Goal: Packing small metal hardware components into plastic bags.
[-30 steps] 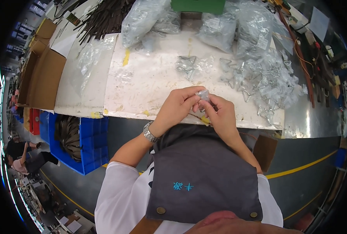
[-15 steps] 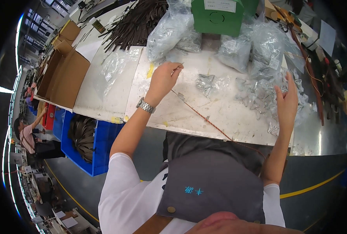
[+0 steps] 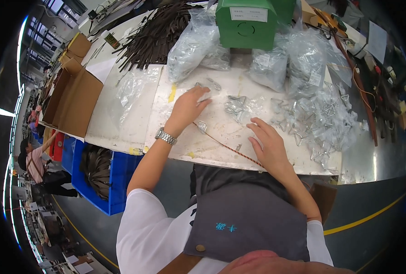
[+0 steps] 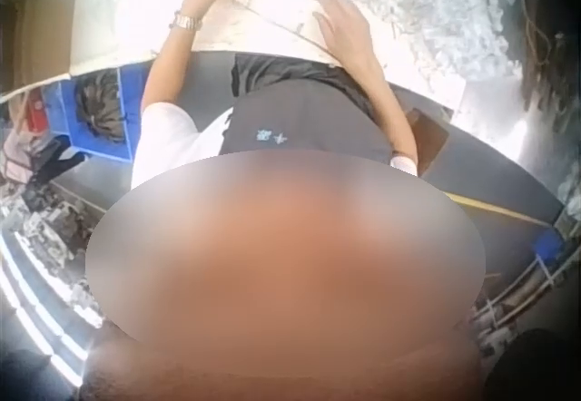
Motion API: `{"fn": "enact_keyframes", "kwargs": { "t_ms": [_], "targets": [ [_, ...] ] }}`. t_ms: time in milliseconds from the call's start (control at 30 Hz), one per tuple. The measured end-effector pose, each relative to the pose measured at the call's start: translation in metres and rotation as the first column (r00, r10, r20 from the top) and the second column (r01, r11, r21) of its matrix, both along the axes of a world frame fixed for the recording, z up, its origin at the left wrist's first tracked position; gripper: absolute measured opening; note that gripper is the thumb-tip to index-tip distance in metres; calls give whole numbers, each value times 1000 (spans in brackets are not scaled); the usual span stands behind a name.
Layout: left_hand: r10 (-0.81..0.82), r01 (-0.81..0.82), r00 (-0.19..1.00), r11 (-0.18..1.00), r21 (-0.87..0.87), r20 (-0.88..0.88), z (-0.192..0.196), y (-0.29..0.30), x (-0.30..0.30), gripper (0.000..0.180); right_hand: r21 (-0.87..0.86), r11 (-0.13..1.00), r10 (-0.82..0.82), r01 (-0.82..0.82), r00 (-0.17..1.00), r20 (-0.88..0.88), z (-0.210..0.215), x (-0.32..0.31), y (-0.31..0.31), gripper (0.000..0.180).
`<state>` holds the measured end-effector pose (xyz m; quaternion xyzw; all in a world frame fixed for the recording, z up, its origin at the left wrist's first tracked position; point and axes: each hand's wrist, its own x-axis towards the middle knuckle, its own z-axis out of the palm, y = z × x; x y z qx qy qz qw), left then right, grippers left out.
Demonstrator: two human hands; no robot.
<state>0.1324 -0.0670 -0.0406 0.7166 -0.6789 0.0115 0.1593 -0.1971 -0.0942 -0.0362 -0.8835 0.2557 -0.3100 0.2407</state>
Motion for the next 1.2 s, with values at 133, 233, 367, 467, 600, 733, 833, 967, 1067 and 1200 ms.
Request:
{"fn": "enact_keyframes", "kwargs": {
  "t_ms": [133,233,367,467,600,733,833,967,1067,1200],
  "targets": [
    [79,-88,996,960,-267,-44,6,-9,28,40,-98,995,15,-25,994,-106,8,40,-17,55],
    [343,-328,933,936,-131,111,-20,-16,28,33,-155,988,-51,9,963,-266,-16,74,-37,62],
    [168,-165,986,979,-120,14,-34,12,4,35,-184,979,29,-92,947,-319,-51,99,-37,57],
    [68,-89,982,990,-113,-174,-22,31,-12,29,-225,961,97,-160,959,-268,-57,108,-36,56],
    [-45,-52,931,965,-256,-361,-21,32,12,19,-134,951,252,-279,950,-184,-48,110,-42,55],
    [238,-280,954,924,-259,-183,-10,8,38,16,-134,947,276,-292,953,-126,-43,99,-37,54],
    [442,-501,852,844,-192,-281,-34,-10,92,23,-164,941,283,-296,954,-102,-46,102,-32,52],
    [557,-644,697,763,-53,-451,-41,-36,105,36,-159,954,254,-256,967,-34,-52,100,-27,52],
    [596,-712,671,685,-158,-442,-50,-56,100,42,-200,956,210,-214,977,-41,-60,99,-25,53],
    [592,-701,707,661,-269,-387,-60,-69,121,46,-209,947,242,-242,970,-25,-57,99,-26,54]
  ]
}}
